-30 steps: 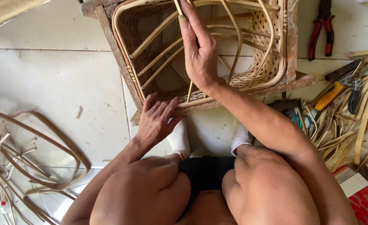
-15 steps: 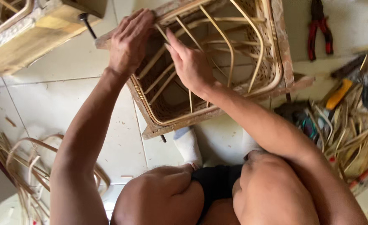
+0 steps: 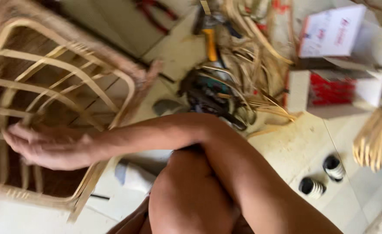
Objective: The person inserts thin wooden strips into a rectangular basket frame, hammers them into place, and applies glue along the edges. They repeat this process for multiple strips, adjusting the basket and using tools to secure the weave.
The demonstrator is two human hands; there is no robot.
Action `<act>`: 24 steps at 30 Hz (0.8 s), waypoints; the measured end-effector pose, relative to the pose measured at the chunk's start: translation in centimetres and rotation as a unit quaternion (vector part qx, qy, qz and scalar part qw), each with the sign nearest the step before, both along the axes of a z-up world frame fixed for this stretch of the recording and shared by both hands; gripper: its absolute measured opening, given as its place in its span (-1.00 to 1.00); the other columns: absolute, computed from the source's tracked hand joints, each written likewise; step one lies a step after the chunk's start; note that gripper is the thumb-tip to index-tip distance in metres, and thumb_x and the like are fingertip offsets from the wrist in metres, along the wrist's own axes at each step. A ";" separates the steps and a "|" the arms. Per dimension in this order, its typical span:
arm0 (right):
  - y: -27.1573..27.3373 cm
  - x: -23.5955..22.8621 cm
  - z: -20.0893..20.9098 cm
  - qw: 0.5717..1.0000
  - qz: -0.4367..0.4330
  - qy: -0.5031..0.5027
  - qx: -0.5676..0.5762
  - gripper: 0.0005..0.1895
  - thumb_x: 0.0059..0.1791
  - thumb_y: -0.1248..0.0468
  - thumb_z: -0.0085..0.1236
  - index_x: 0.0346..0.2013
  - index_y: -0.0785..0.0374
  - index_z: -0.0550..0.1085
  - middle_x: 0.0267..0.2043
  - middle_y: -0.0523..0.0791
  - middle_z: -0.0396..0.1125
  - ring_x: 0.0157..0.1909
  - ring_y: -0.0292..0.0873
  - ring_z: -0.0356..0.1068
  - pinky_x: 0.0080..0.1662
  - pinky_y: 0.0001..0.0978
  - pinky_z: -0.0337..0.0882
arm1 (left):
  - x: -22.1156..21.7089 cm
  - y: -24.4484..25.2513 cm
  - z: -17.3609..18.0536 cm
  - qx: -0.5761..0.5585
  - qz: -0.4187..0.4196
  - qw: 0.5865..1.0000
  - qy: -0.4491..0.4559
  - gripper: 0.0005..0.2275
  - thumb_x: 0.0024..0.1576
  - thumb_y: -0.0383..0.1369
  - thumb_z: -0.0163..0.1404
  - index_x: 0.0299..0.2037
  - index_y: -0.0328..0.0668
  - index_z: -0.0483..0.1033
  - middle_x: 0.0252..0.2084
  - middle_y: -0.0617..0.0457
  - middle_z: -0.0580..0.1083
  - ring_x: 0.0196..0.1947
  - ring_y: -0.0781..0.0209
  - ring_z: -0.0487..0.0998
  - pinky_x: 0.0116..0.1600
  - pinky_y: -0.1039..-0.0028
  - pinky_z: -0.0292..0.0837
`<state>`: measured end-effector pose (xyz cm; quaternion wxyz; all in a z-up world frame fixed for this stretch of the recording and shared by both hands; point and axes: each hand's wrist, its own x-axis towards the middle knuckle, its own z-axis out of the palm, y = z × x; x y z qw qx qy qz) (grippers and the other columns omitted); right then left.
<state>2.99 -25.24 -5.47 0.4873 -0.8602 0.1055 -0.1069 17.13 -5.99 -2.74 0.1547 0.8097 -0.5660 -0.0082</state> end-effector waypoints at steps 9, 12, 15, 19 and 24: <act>-27.0 -33.7 1.5 0.953 -0.217 0.200 -0.074 -0.88 0.19 0.31 0.15 -0.07 0.33 0.52 -0.39 -0.03 0.40 -0.40 -0.22 0.35 -0.37 -0.42 0.39 | -15.2 11.9 2.6 0.102 0.086 0.990 0.034 -0.53 0.19 -0.18 0.23 0.23 -0.30 0.57 -0.14 -0.03 0.50 -0.05 0.04 0.50 0.53 -0.02 0.14; -27.6 -43.9 -3.0 0.839 -0.292 0.453 -0.077 -0.85 0.18 0.24 0.10 -0.14 0.25 0.55 -0.31 -0.07 0.48 -0.47 -0.21 0.37 -0.43 -0.40 0.42 | -17.0 12.9 -0.1 0.104 0.087 0.990 0.039 -0.48 0.17 -0.12 0.25 0.25 -0.31 0.56 -0.21 -0.03 0.49 -0.12 0.07 0.51 0.55 -0.06 0.09; -25.4 -47.7 -8.7 0.885 -0.272 0.305 -0.225 -0.70 0.04 0.14 0.30 -0.09 0.29 0.52 -0.26 0.00 0.51 -0.37 -0.17 0.43 -0.32 -0.26 0.46 | -18.1 13.8 -2.6 0.056 0.108 0.991 0.048 -0.47 0.23 -0.08 0.24 0.30 -0.29 0.54 -0.19 -0.01 0.50 -0.12 0.10 0.52 0.55 -0.06 0.07; -26.0 -48.1 -11.4 0.845 -0.354 0.369 -0.155 -0.81 0.14 0.15 0.14 -0.09 0.20 0.51 -0.18 -0.02 0.53 -0.24 -0.10 0.49 -0.17 -0.13 0.52 | -18.1 15.1 -3.6 0.061 0.093 0.994 0.006 -0.45 0.26 -0.08 0.23 0.33 -0.30 0.48 -0.22 0.10 0.51 -0.12 0.22 0.53 0.56 -0.01 0.04; -27.5 -47.9 -10.2 0.847 -0.360 0.337 -0.199 -0.74 0.08 0.15 0.23 -0.12 0.31 0.53 -0.27 -0.01 0.52 -0.39 -0.19 0.45 -0.31 -0.25 0.47 | -18.2 15.0 -3.7 0.074 0.107 0.991 -0.014 -0.49 0.25 -0.09 0.23 0.29 -0.23 0.49 -0.19 0.07 0.51 -0.13 0.22 0.51 0.55 0.02 0.03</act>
